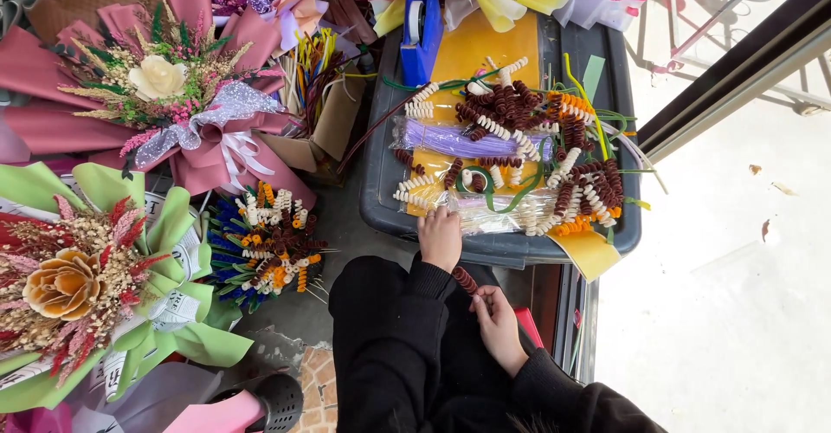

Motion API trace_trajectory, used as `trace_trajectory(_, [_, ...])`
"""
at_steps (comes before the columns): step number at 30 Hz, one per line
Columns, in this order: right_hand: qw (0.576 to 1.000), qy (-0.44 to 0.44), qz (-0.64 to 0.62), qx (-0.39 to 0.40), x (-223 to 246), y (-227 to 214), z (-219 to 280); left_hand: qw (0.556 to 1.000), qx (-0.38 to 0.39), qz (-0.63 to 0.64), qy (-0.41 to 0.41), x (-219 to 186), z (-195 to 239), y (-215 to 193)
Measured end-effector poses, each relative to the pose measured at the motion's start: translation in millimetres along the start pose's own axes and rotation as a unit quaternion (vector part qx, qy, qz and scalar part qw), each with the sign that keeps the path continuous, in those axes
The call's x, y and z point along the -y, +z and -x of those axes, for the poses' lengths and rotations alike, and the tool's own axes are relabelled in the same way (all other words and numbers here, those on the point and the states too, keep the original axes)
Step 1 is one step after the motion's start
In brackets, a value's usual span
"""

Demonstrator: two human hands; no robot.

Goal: The person sits on the floor and assembles a decorative spiral by threading a brown spiral onto a thin stick and then wrapping green tape around the base. The person handles the spiral, stick, and tape by hand.

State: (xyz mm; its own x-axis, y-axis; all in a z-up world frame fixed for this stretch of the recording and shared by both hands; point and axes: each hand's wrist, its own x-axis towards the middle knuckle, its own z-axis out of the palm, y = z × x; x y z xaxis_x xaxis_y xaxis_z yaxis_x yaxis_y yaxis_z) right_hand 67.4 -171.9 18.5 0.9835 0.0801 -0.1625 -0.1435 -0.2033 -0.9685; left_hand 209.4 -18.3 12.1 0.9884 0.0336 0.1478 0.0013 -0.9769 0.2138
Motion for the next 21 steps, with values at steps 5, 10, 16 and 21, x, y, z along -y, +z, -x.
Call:
trace_trajectory(5, [1.000, -0.006, 0.017, -0.002, 1, 1, 0, 0.997, 0.052, -0.035, 0.053, 11, 0, 3])
trace_trajectory(10, [1.000, -0.015, 0.017, -0.005, -3, 1, -1, 0.997, 0.033, -0.037, 0.057, 31, 22, -8])
trace_trajectory(16, [1.000, -0.009, 0.000, -0.004, -3, -1, -2, 0.996, -0.070, -0.035, 0.039, 64, 83, -12])
trace_trajectory(21, [1.000, 0.007, -0.029, -0.007, 2, -3, -3, 0.985, -0.150, -0.002, -0.083, 83, 155, -21])
